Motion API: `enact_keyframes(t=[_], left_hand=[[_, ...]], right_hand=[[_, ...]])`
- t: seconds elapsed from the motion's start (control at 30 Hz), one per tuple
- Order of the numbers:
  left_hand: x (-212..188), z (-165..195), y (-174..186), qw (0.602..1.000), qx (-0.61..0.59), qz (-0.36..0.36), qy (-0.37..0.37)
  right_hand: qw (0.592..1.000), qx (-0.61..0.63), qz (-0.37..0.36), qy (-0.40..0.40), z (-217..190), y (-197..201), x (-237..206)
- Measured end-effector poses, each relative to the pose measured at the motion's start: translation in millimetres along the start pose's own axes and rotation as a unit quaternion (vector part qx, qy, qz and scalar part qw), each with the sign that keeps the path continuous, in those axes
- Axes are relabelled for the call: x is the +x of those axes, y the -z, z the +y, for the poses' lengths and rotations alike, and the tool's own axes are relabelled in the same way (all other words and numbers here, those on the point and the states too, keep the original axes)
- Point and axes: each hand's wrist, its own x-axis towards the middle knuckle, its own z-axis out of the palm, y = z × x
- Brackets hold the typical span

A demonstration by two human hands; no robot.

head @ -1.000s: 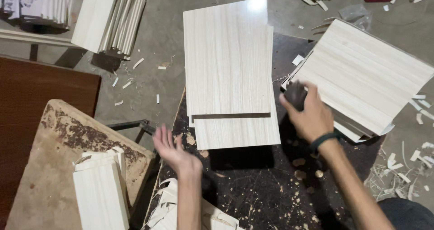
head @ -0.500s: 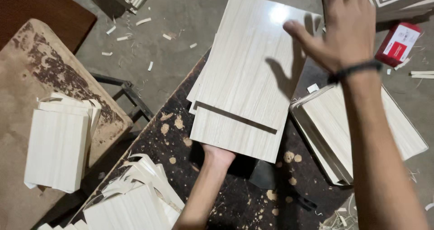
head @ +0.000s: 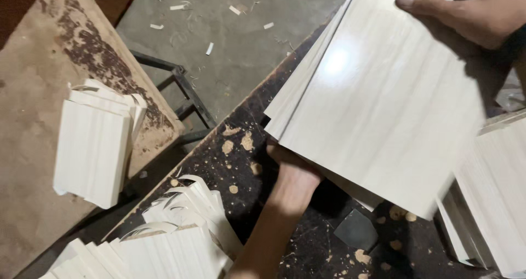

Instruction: The person sits on the floor and sands the edges of small white wooden pieces using a sanding block. They pick up each piece, sand the edges, and place it on a stack of finished pieces.

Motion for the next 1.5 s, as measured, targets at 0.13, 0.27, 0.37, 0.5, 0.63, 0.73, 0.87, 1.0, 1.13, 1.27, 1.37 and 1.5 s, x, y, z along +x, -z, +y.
enact_keyframes(t=[0.13, 0.27, 0.37, 0.5, 0.63, 0.73, 0.87, 1.0, 1.13, 1.27, 1.37, 1.5], left_hand=[[1.5, -0.1, -11.8, 0.753, -0.639, 0.0, 0.159], [19.7, -14.6, -17.9, 0.753, -0.648, -0.029, 0.112], [33.1, -13.8, -15.7, 0.742, -0.657, -0.081, 0.106], [6.7, 4.2, 0.1, 0.773, -0.62, 0.077, 0.111], [-94.1, -34.2, 54.1, 0.965, -0.255, 0.014, -0.061], [-158.4, -91.7, 137.8, 0.952, 0.06, 0.015, -0.301], [-165.8, -140.4, 253.1, 0.848, 0.282, 0.401, -0.2], [-150.4, -155.3, 316.4, 0.828, 0.277, 0.456, -0.173], [-148.0, -141.3, 331.7, 0.933, 0.057, 0.334, -0.123], [-176.3, -111.6, 344.1, 0.924, -0.032, 0.208, -0.32], [-220.7, -95.8, 329.6, 0.875, 0.065, 0.204, -0.433], [-278.4, -76.7, 270.1, 0.864, 0.055, 0.129, -0.484]], right_hand=[[0.968, -0.128, 0.195, 0.096, 22.6, -29.7, -3.7], [0.985, -0.021, 0.157, 0.068, 7.6, -39.7, -5.5], [0.964, -0.094, 0.215, 0.128, -36.7, -67.3, -30.6], [0.966, -0.15, 0.136, 0.164, -51.5, -186.5, -124.3], [0.94, -0.266, 0.202, 0.062, 47.0, -254.4, -241.4], [0.906, -0.323, 0.273, 0.004, 89.1, -291.2, -295.2], [0.899, -0.286, 0.329, -0.038, 82.9, -344.5, -353.4], [0.937, -0.096, 0.288, -0.171, 68.5, -376.4, -396.8], [0.931, -0.043, 0.311, -0.188, 67.6, -380.5, -412.7], [0.904, 0.116, 0.329, -0.246, 67.5, -380.0, -444.0], [0.838, 0.244, 0.424, -0.24, 65.5, -378.4, -482.0], [0.809, 0.309, 0.388, -0.316, 53.6, -375.2, -522.6]])
